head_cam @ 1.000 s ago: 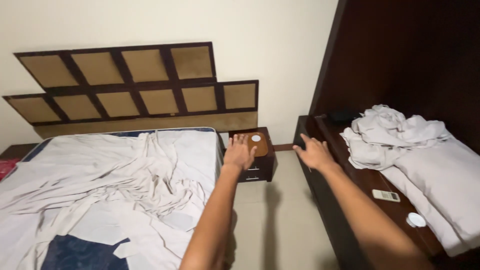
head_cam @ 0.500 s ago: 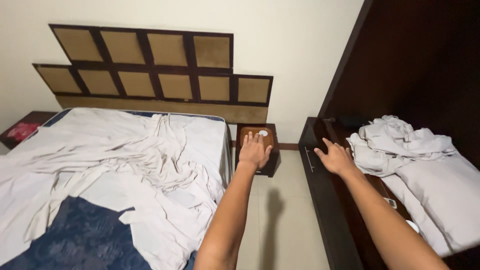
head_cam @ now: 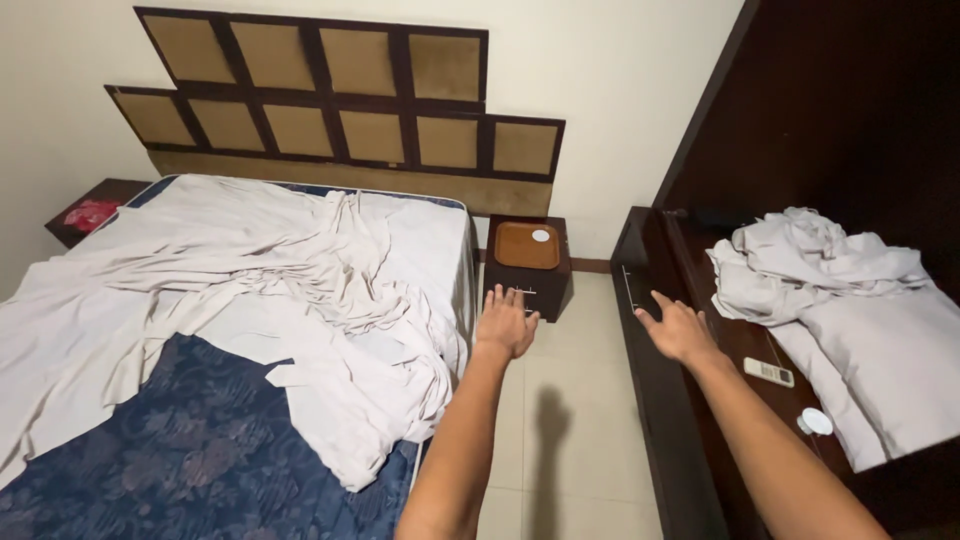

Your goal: The person smooths and adjusts a white bedsheet on a bed with a blue patterned mattress. They repeatedly flatten the sheet, lift and reposition it, and move a red cloth from the bed to a nightstand. The person continues smoothing the sheet across the mattress surface.

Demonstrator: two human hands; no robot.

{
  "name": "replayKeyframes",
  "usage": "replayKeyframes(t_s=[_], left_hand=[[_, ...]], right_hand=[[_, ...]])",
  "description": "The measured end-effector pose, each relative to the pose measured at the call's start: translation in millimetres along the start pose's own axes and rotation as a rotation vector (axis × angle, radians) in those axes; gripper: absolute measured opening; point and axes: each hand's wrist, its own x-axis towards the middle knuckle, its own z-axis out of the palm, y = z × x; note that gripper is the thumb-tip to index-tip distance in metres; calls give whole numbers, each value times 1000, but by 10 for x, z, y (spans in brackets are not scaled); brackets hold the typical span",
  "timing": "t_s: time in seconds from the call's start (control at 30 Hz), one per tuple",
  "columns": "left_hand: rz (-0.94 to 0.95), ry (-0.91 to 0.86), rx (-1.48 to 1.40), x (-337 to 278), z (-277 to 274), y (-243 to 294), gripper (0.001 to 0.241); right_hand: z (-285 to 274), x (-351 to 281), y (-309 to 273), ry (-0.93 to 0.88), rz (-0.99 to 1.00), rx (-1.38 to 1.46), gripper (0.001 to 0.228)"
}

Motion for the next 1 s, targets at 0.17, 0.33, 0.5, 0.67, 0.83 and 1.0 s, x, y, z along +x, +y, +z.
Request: replayKeyframes(t_s=[0.17,0.33,0.5,0.67,0.83,1.0], left_hand=[[-7,79,-8,-192,-236,-118,73],[27,64,-16,-687,-271,-305,71],[-36,4,-44,-1382,-238,-597,71],[-67,-50,58,-1762,-259,-741,72],[-93,-9,18,-1958,-420,-834,73],[-85,115,33,-2068,-592,-953,71]], right_hand=[[-160,-344,-222,39,-8,8,73],[21,-766,-426,53,3,69,73],[162,-1278,-754,23,2,51,72],[370,-1556,-736,41,-62,25,74],[242,-1677,-770,31,-32,11,74],[295,-1548,-718,90,-127,-29,72]])
